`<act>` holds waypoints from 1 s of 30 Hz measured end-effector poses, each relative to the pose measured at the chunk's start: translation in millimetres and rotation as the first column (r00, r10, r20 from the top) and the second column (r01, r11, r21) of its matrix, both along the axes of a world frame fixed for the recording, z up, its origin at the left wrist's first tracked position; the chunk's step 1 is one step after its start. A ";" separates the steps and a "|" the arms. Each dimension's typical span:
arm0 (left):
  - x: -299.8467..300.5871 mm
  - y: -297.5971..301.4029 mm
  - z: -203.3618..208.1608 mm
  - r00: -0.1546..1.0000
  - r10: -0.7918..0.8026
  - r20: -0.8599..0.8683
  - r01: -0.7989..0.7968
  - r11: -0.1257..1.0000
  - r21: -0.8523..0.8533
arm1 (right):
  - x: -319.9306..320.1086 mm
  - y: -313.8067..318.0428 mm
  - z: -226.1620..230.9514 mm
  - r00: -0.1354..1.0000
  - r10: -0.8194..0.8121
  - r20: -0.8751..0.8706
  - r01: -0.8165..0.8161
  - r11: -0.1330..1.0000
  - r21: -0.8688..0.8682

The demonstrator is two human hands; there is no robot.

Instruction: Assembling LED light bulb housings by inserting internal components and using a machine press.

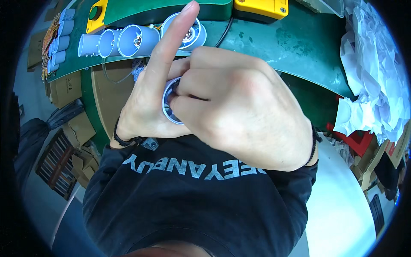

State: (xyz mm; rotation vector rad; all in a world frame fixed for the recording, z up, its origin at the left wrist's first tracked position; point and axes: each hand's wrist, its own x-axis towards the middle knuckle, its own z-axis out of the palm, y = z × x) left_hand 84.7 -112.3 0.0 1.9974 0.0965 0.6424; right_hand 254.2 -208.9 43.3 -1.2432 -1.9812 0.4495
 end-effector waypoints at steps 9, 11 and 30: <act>-5.2 -5.4 12.8 0.966 0.018 -0.259 -0.017 1.000 0.005 | 4.6 -5.2 -7.0 0.991 -0.069 -0.117 0.065 0.997 -0.037; -2.6 -3.6 22.1 0.938 0.023 -0.345 -0.004 0.999 0.054 | 7.6 -5.4 -3.8 0.991 -0.054 -0.123 0.054 0.999 -0.009; -7.5 71.8 38.4 0.948 0.283 0.143 -0.190 0.869 -0.457 | 75.0 -14.2 -77.0 0.292 -0.778 -0.556 0.936 0.352 -0.001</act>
